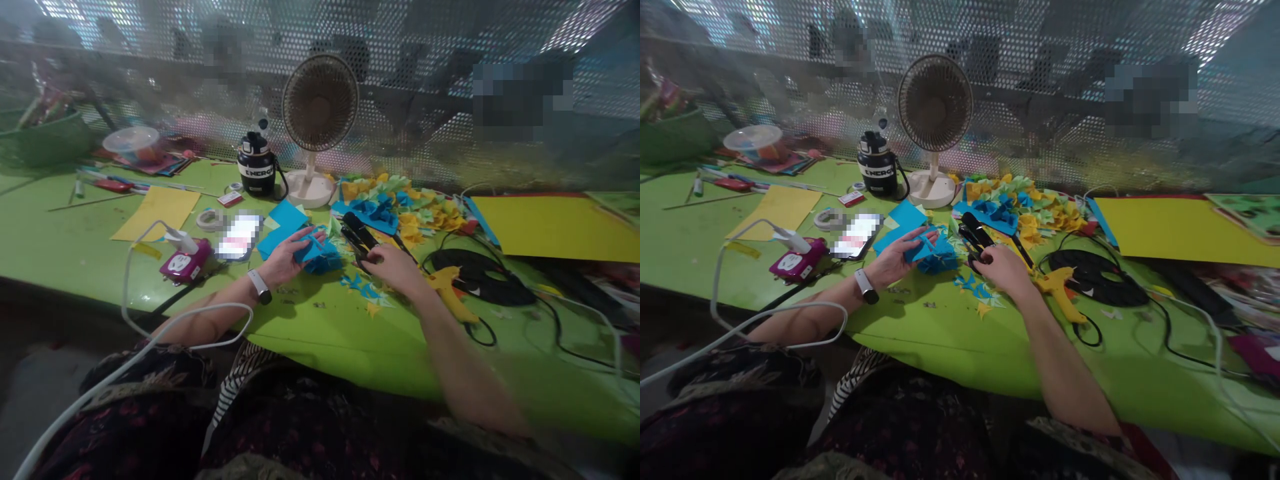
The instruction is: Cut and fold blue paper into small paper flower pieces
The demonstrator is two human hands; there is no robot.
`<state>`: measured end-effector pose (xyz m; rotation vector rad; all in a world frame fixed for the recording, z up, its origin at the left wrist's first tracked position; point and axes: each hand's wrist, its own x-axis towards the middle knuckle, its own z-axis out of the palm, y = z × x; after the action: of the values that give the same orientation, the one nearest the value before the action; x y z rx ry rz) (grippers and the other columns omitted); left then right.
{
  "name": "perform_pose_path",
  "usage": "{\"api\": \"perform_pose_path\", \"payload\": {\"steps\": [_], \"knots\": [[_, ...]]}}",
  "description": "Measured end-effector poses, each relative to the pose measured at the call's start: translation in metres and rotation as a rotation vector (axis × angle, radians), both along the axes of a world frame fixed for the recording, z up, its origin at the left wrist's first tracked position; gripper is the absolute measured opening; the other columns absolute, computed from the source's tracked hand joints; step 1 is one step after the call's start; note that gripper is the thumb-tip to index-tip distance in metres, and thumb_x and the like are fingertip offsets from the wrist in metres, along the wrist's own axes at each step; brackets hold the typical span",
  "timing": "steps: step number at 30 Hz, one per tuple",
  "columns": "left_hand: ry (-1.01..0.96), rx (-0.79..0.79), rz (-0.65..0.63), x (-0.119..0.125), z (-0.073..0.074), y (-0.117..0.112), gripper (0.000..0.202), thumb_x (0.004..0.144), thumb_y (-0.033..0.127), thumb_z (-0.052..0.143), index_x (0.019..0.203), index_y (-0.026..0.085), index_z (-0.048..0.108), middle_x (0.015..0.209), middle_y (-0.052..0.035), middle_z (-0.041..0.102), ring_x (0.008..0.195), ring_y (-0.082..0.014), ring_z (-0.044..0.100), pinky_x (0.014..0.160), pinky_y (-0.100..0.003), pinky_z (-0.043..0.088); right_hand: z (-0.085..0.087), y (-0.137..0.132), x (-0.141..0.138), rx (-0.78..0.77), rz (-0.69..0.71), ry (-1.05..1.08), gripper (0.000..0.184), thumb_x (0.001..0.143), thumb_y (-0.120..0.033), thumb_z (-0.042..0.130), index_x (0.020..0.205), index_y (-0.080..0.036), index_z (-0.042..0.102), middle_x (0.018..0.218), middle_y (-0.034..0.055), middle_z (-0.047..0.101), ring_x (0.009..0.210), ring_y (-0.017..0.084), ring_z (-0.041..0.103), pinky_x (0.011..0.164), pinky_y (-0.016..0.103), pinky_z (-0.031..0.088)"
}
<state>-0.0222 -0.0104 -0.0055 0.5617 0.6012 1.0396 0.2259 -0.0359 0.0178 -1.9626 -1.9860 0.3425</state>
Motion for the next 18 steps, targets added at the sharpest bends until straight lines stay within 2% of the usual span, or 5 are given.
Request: {"api": "perform_pose_path", "payload": {"steps": [4,9,13,16,18], "knots": [[0.020,-0.011,-0.012,0.002,0.003,-0.004,0.049,0.091,0.003,0.053,0.137,0.019,0.056,0.137,-0.0130,0.063,0.130,-0.0255,0.058,0.099,-0.036,0.057,-0.004,0.002,0.003,-0.115,-0.038,-0.281,0.026,0.079,-0.047,0.068,0.076,-0.021,0.070,0.085,0.0086,0.071,0.075,0.023,0.063,0.055,0.029,0.032],[0.034,-0.014,-0.034,0.005,0.007,-0.011,0.047,0.091,0.003,0.055,0.135,0.016,0.057,0.140,-0.0132,0.061,0.131,-0.0240,0.057,0.103,-0.035,0.054,0.002,0.001,0.010,-0.173,0.005,-0.222,0.024,0.071,-0.043,0.078,0.081,-0.022,0.072,0.083,0.0068,0.074,0.073,0.022,0.064,0.055,0.028,0.033],[0.018,-0.012,-0.048,0.009,0.005,-0.016,0.045,0.090,0.002,0.055,0.133,0.015,0.059,0.136,-0.0137,0.063,0.128,-0.0233,0.060,0.108,-0.037,0.050,0.007,-0.010,-0.005,-0.022,0.036,0.151,0.027,0.081,-0.048,0.069,0.085,-0.021,0.070,0.082,0.0067,0.073,0.071,0.020,0.063,0.061,0.030,0.042],[0.029,-0.009,-0.066,0.013,0.003,-0.019,0.047,0.090,0.003,0.056,0.135,0.016,0.058,0.134,-0.0138,0.065,0.127,-0.0235,0.061,0.110,-0.039,0.048,0.003,-0.019,-0.030,-0.130,0.188,0.521,0.041,0.080,-0.061,0.066,0.090,-0.021,0.066,0.080,0.0047,0.071,0.068,0.018,0.063,0.063,0.031,0.049],[0.032,-0.006,-0.087,0.015,0.002,-0.021,0.048,0.089,0.003,0.057,0.135,0.016,0.058,0.133,-0.0135,0.065,0.127,-0.0237,0.061,0.111,-0.040,0.047,-0.002,-0.023,-0.044,-0.167,0.214,0.665,0.048,0.074,-0.067,0.068,0.085,-0.021,0.063,0.079,0.0035,0.069,0.065,0.016,0.062,0.062,0.030,0.051]]}}
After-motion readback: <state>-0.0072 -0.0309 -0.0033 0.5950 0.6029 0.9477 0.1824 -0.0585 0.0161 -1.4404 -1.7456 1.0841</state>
